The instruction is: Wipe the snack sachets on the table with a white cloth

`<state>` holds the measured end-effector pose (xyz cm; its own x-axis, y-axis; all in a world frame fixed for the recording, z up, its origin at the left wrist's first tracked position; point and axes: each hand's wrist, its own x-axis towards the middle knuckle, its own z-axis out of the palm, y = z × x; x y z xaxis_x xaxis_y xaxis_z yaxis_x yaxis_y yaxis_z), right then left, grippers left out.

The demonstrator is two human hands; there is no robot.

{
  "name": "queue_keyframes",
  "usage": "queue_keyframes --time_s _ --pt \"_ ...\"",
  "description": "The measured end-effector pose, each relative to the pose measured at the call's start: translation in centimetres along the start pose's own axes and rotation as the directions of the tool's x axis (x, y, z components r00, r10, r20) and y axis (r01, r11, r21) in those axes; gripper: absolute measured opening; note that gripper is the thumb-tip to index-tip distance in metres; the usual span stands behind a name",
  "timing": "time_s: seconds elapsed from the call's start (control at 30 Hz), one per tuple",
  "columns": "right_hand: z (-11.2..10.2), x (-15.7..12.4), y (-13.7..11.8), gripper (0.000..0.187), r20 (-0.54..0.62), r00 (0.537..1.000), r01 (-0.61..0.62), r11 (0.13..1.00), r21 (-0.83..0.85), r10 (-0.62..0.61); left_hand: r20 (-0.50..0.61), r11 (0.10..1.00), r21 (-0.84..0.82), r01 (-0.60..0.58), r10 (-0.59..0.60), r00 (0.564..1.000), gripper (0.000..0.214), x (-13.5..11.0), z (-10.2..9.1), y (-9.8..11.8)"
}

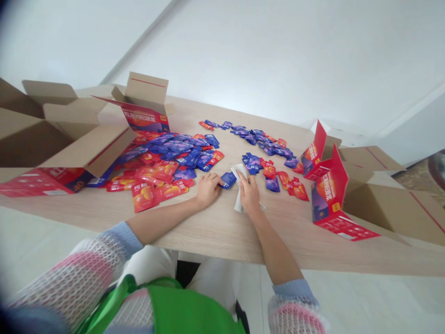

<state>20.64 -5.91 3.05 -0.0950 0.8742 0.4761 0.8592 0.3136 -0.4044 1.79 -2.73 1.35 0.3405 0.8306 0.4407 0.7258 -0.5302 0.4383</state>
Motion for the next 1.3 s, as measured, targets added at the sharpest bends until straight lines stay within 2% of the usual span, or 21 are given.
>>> queue_keyframes --time_s 0.1,0.17,0.27,0.33,0.4,0.5,0.57,0.67,0.77,0.83,0.93,1.03,1.1,1.2,1.23,1.3 --pt "0.2 0.1 0.2 0.047 0.044 0.999 0.015 0.999 -0.028 -0.014 0.007 0.98 0.139 -0.139 0.14 0.99 0.017 -0.3 -0.3 0.5" --pt "0.5 0.1 0.3 0.045 0.145 0.988 0.061 0.995 -0.081 -0.049 0.026 0.962 0.199 -0.184 0.183 0.983 0.018 -0.5 -0.3 0.7" --pt "0.9 -0.1 0.2 0.045 0.364 0.929 0.142 0.971 -0.192 -0.063 0.085 0.939 0.252 -0.236 0.221 0.972 0.019 -0.8 -0.1 0.6" --pt "0.9 -0.2 -0.1 0.047 0.451 0.892 0.174 0.95 -0.26 -0.04 0.137 0.922 0.266 -0.281 0.252 0.958 0.017 -0.9 -0.2 0.2" --pt "0.9 -0.2 -0.5 0.049 0.476 0.879 0.176 0.932 -0.317 -0.004 0.19 0.892 0.261 -0.37 0.328 0.925 0.016 -0.9 -0.4 -0.4" --pt "0.8 0.0 -0.8 0.05 0.459 0.886 0.131 0.911 -0.392 0.07 0.249 0.83 0.199 -0.521 0.471 0.846 0.016 -0.6 -1.1 -1.7" --pt "0.8 0.3 -0.8 0.049 0.43 0.893 0.078 0.896 -0.437 0.131 0.265 0.809 0.127 -0.574 0.53 0.805 0.018 -0.3 -1.5 -2.5" --pt "1.0 0.9 -0.4 0.047 0.388 0.893 -0.006 0.868 -0.496 0.227 0.271 0.788 0.059 -0.613 0.579 0.769 0.02 0.2 -1.7 -3.1" --pt "1.1 1.2 0.5 0.046 0.333 0.897 -0.081 0.848 -0.523 0.292 0.269 0.777 0.076 -0.625 0.588 0.763 0.016 0.3 -1.8 -3.0" --pt "1.0 1.1 1.3 0.046 0.301 0.91 -0.101 0.857 -0.505 0.284 0.27 0.776 0.097 -0.624 0.583 0.767 0.012 0.2 -1.9 -2.8" --pt "0.5 0.6 2.0 0.047 0.26 0.945 -0.072 0.904 -0.421 0.197 0.271 0.782 0.14 -0.607 0.56 0.783 0.011 0.1 -2.1 -2.5" --pt "0.3 0.1 1.3 0.048 0.226 0.97 -0.012 0.943 -0.332 0.092 0.276 0.795 0.186 -0.578 0.522 0.807 0.012 0.0 -1.9 -2.6" --pt "0.5 -0.1 0.1 0.047 0.28 0.96 0.071 0.953 -0.294 0.015 0.277 0.8 0.193 -0.569 0.511 0.813 0.014 0.0 -1.7 -2.7" --pt "1.4 -0.3 -1.6 0.045 0.428 0.902 0.194 0.944 -0.266 -0.065 0.257 0.807 0.176 -0.564 0.515 0.818 0.017 0.2 -1.2 -3.0" --pt "1.6 -0.4 -1.9 0.045 0.454 0.889 0.208 0.939 -0.275 -0.064 0.251 0.808 0.165 -0.565 0.52 0.817 0.017 0.2 -1.1 -3.0" --pt "2.0 -0.3 -2.0 0.047 0.454 0.891 0.185 0.927 -0.325 -0.019 0.25 0.806 0.139 -0.576 0.534 0.808 0.018 0.3 -1.0 -3.1"
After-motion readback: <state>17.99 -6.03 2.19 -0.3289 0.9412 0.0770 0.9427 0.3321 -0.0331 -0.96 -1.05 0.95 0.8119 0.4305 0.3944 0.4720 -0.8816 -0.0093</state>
